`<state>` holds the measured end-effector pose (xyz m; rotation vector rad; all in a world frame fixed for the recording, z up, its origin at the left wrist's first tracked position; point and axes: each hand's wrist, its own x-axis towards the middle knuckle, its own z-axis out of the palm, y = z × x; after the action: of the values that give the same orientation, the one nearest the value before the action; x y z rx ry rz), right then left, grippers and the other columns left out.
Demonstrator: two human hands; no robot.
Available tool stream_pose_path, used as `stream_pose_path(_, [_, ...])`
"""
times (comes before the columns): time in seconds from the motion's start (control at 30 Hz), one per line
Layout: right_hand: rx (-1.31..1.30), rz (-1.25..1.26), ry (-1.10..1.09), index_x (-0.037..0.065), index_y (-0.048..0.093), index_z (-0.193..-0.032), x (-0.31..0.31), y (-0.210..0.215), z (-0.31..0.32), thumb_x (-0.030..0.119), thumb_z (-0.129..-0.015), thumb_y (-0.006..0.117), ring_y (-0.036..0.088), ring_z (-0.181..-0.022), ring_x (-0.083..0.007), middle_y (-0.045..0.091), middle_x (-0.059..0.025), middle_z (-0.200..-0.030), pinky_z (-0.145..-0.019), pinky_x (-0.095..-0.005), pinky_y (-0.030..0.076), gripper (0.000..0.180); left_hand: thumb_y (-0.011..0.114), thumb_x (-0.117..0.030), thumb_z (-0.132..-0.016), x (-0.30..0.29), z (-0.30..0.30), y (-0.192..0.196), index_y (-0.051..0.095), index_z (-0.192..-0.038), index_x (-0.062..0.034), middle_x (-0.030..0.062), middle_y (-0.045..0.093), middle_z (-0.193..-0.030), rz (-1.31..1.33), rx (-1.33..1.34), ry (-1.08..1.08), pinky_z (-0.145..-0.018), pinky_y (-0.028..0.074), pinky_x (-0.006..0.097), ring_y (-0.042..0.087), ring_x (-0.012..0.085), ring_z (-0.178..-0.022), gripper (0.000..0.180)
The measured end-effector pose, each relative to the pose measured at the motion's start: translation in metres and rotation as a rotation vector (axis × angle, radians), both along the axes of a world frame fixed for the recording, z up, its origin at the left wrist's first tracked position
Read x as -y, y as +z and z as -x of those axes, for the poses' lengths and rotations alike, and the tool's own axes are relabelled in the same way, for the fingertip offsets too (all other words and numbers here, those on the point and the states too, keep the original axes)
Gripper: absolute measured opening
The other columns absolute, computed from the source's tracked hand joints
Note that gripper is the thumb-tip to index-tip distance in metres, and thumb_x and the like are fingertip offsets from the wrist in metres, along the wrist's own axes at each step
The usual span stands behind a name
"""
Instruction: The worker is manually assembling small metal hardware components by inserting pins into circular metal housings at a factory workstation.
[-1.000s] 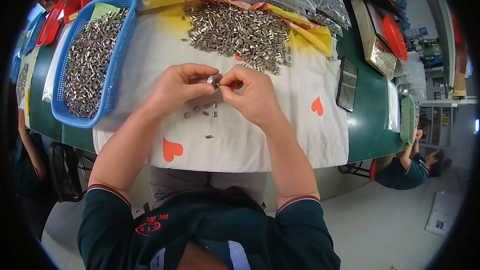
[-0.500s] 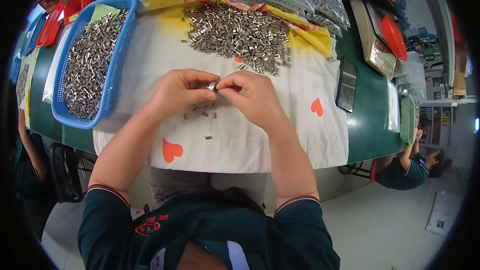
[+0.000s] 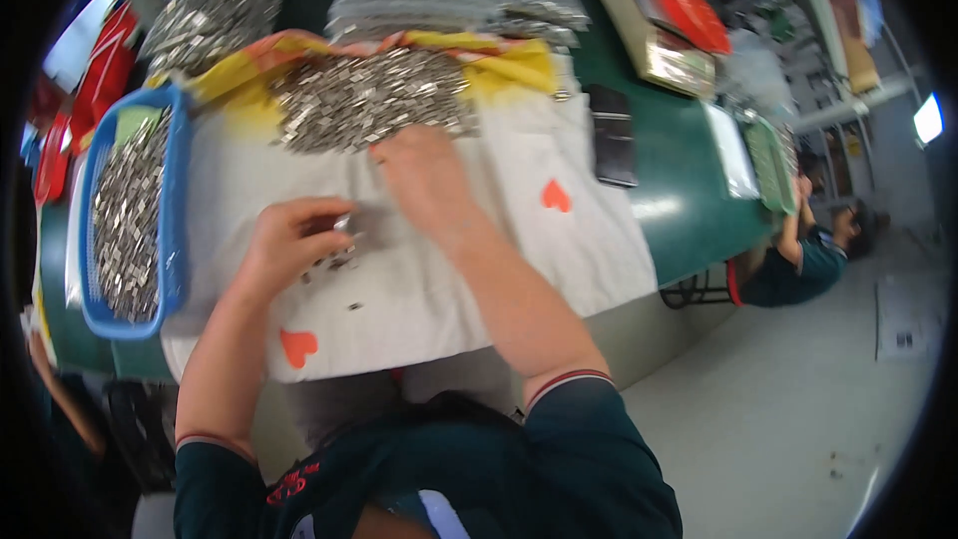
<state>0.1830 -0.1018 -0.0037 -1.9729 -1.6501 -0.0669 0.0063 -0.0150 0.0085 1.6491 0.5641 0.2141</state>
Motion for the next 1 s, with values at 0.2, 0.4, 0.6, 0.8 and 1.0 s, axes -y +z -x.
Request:
stream_pose_path(0.2, [0.077,0.012,-0.094,0.005,0.060,-0.073,0.001,-0.002,0.004,0.008,-0.069,0.057,0.053,-0.075,-0.0269,0.056,-0.0093,-0.073,-0.071,-0.0374,0.042,0.006,0.066,0.002,-0.072,0.001,-0.001,-0.011,0.061,-0.100,-0.0004,0.0005,0.061,-0.081,0.149,0.012,-0.010,-0.064,0.047,0.020,0.056,0.0059,-0.070,0.028])
stream_pose_path(0.4, [-0.765,0.050,-0.011,0.002,0.057,-0.074,0.010,0.025,0.016,0.006,-0.069,0.060,0.055,-0.066,-0.0153,0.058,-0.0061,-0.072,-0.062,-0.0279,0.046,0.007,0.062,0.005,-0.074,-0.006,-0.002,-0.016,0.055,-0.105,0.0036,0.0035,0.060,-0.088,0.341,0.214,0.123,-0.070,0.047,0.020,0.056,0.0080,-0.079,0.031])
stream_pose_path(0.6, [-0.686,0.050,0.178,0.003,0.058,-0.076,0.012,0.021,0.027,0.006,-0.069,0.061,0.055,-0.065,-0.0147,0.059,-0.0047,-0.071,-0.060,-0.0259,0.045,0.008,0.062,0.006,-0.074,-0.010,0.000,-0.019,0.055,-0.106,0.0034,0.0061,0.060,-0.093,0.376,0.229,0.134,-0.072,0.047,0.021,0.056,0.0093,-0.081,0.033])
stream_pose_path(0.8, [-0.543,0.014,0.157,0.004,0.058,-0.075,0.014,0.022,0.034,0.005,-0.069,0.060,0.055,-0.067,-0.0197,0.058,-0.0058,-0.070,-0.060,-0.0295,0.044,0.007,0.062,0.006,-0.074,-0.008,0.000,-0.019,0.056,-0.105,0.0039,0.0068,0.061,-0.092,0.384,0.235,0.134,-0.074,0.047,0.021,0.057,0.0103,-0.082,0.032])
stream_pose_path(1.0, [-0.325,-0.087,0.132,0.004,0.057,-0.074,0.013,0.019,0.042,0.006,-0.069,0.060,0.055,-0.064,-0.0217,0.056,-0.0068,-0.069,-0.058,-0.0314,0.044,0.006,0.063,0.005,-0.074,-0.007,0.000,-0.019,0.056,-0.104,0.0044,0.0072,0.061,-0.090,0.330,0.227,0.139,-0.073,0.048,0.022,0.058,0.0106,-0.081,0.031])
